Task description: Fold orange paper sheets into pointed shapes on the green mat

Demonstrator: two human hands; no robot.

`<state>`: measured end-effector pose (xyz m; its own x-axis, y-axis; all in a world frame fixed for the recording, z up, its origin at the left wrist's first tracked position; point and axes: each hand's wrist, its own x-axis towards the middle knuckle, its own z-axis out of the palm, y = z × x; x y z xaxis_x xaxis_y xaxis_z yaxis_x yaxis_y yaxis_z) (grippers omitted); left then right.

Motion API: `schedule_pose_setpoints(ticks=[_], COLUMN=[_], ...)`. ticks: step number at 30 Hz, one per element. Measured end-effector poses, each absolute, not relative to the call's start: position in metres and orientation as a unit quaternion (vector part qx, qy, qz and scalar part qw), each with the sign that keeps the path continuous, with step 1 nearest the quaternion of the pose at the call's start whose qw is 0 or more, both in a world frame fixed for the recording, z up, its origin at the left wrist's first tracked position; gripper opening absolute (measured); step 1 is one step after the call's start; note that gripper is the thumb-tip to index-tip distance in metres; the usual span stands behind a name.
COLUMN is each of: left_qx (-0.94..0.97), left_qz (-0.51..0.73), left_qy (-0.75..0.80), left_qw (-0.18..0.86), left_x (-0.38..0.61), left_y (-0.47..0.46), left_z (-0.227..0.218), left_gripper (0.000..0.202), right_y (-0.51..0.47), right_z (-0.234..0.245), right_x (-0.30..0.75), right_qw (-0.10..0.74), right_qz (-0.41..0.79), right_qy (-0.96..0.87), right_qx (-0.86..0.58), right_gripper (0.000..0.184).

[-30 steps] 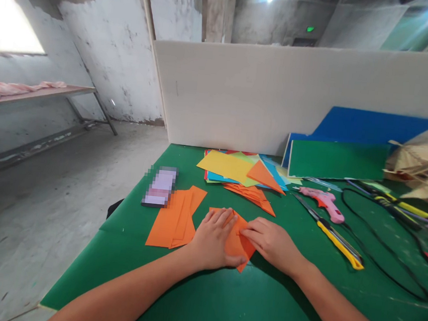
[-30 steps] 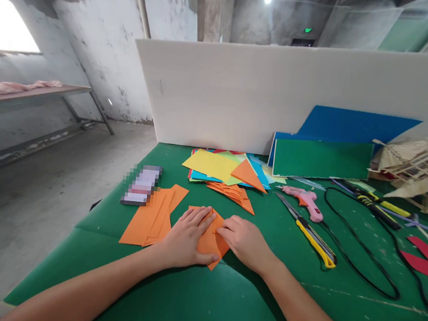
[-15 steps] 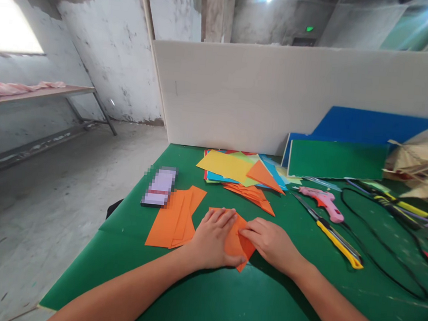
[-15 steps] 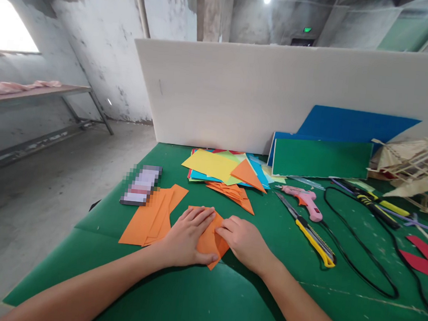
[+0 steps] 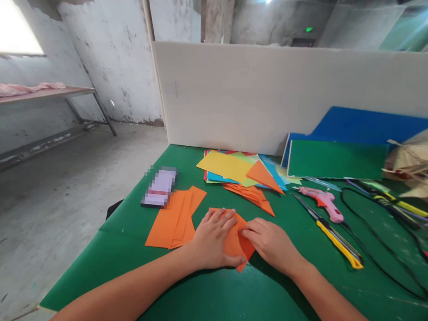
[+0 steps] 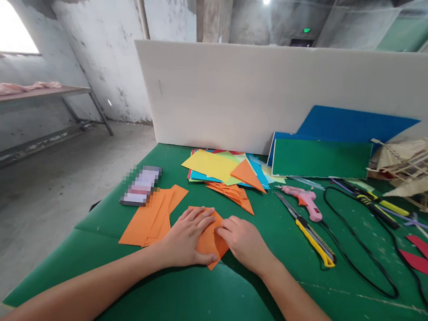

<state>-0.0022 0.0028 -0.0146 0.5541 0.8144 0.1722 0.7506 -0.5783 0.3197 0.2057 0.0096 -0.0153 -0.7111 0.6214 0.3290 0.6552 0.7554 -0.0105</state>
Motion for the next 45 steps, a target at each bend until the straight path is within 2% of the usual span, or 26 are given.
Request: schedule_pose_setpoints(ticks=[15,20,24,30,45], left_qx=[0.885,0.888,0.888,0.887,0.876], left_qz=[0.185,0.184,0.190,0.194,0.220], left_qy=[0.420,0.417,0.412,0.412,0.424], left_qw=[0.074,0.064,0.072,0.074,0.065], left_x=[-0.0017,-0.0015,-0.0015,-0.0009,-0.0006], left_y=[0.0042,0.0032,0.0030,0.0033,0.0042], left_z=[-0.0127,-0.0107,-0.0093,-0.0078,-0.0170], left_gripper=[0.077,0.068,0.071,0.064,0.059], right_y=[0.0105,0.0092,0.0106,0.0152,0.0161], right_z=[-0.0135,-0.0119,-0.0112,-0.0123,-0.0125], right_x=[0.2064,0.2061,0.2048,0.2043,0.2066], right_qw=[0.152,0.150,0.176,0.182,0.174], right_qz=[-0.035,0.004,0.046,0.098,0.127], right_qy=[-0.926,-0.925,-0.910,-0.903,-0.906], right_qx=[-0.343,-0.350,-0.372,-0.376,-0.365], right_gripper=[0.025,0.026,0.027,0.028,0.027])
